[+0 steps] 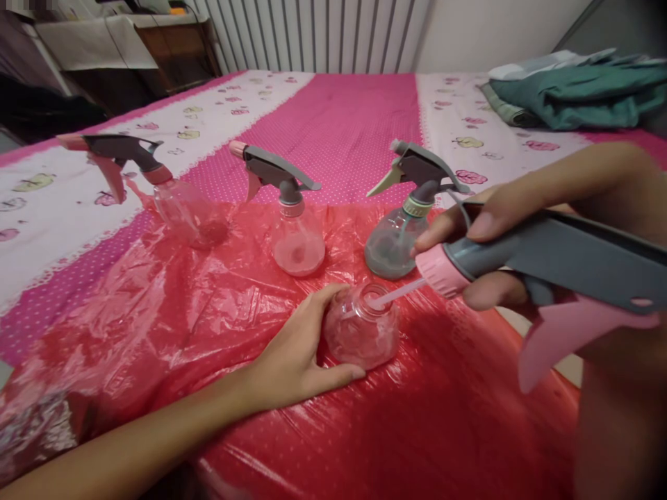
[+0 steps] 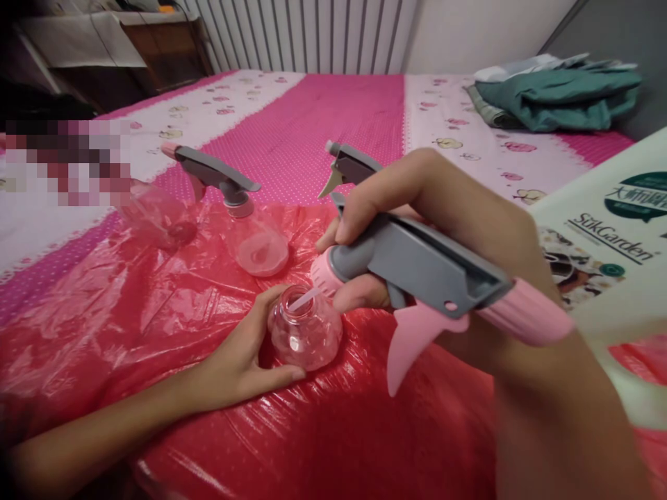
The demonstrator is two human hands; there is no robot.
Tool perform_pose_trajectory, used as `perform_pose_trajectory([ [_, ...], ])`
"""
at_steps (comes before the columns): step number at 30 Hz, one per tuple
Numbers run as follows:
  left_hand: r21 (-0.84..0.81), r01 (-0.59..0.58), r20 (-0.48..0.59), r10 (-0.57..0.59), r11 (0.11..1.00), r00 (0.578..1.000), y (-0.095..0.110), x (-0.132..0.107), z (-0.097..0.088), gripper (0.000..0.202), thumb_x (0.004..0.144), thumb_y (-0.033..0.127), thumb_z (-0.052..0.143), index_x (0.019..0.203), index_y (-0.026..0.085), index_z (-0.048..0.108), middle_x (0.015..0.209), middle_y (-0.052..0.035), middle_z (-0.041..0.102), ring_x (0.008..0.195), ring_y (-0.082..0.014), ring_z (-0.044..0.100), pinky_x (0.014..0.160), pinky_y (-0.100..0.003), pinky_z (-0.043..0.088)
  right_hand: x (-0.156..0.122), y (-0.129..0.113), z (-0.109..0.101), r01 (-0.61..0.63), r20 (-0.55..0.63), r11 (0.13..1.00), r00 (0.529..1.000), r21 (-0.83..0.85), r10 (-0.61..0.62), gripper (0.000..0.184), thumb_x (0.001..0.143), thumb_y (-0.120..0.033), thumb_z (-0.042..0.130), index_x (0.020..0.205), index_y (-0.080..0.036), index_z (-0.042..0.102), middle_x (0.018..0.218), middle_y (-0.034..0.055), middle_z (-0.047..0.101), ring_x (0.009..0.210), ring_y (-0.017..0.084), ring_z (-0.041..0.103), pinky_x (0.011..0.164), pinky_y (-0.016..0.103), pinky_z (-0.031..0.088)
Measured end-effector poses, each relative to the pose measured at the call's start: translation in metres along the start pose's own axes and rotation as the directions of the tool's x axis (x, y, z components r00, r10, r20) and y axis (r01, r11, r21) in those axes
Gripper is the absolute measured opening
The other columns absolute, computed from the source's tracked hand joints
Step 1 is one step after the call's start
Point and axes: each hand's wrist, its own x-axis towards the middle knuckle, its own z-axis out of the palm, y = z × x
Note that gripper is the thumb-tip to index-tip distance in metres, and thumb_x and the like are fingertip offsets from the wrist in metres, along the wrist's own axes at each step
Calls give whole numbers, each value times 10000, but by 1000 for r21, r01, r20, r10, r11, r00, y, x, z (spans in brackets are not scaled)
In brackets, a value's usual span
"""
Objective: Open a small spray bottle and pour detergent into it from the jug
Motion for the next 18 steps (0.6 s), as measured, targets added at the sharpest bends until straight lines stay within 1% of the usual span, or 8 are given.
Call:
perform_pose_trajectory([
  [2,0,-6,-1,6,1000,1000,2,2,1,936,937,581,866,1631,354,280,1632,-163,505,1495,-454,551,1236,-694,464,1,0,-1,52,55,998,997,-26,-51,336,915,-546,838,1085,-276,730,946,25,763,940,203,775,743,295,618],
  [4,8,-1,3,1,1000,1000,4,4,1,938,936,581,867,1631,349,280,1614,-163,515,1472,-449,567,1226,-694,475,2,0,-1,68,110,997,992,-25,-65,392,848,-509,904,1096,-289,694,986,-5,753,961,181,766,754,258,631],
  [7,13,2,6,-2,1000,1000,5,5,1,948,934,582,867,1634,335,277,1609,-171,514,1467,-452,567,1221,-693,480,5,-1,2,74,197,996,977,50,-83,188,997,-392,766,1103,-286,653,1017,-29,729,863,107,732,731,193,638],
  [9,12,0,5,0,1000,1000,5,5,1,956,934,582,867,1639,324,276,1620,-181,506,1482,-458,554,1226,-691,476,6,-1,4,128,219,990,966,50,-136,156,999,-288,753,1098,-275,634,1006,-38,721,875,97,724,745,174,639],
  [11,9,2,2,-2,1000,1000,5,5,1,960,931,574,870,1645,314,284,1633,-188,500,1495,-463,544,1235,-690,467,8,-2,6,167,221,986,961,27,-168,214,956,-227,792,1084,-263,624,1018,-35,716,902,103,720,753,178,636],
  [13,3,7,2,-7,1000,1000,5,5,1,969,924,561,877,1653,309,290,1642,-190,498,1502,-469,538,1242,-689,462,7,-2,6,166,219,986,961,20,-167,206,962,-259,790,1084,-261,624,1058,-20,708,926,113,718,776,201,644],
  [15,-2,15,0,-15,1000,1000,6,5,1,980,915,557,885,1658,312,294,1642,-185,503,1499,-471,542,1243,-692,464,5,-3,6,158,209,987,965,14,-157,212,979,-347,783,1103,-272,629,1078,-12,716,963,126,729,833,228,657],
  [18,-3,21,-2,-21,1000,1000,6,5,1,978,914,560,888,1657,319,299,1629,-179,515,1481,-464,558,1245,-693,467,2,-5,4,113,167,994,980,-1,-111,248,962,-465,799,1081,-289,670,1032,-11,751,957,149,741,852,269,639],
])
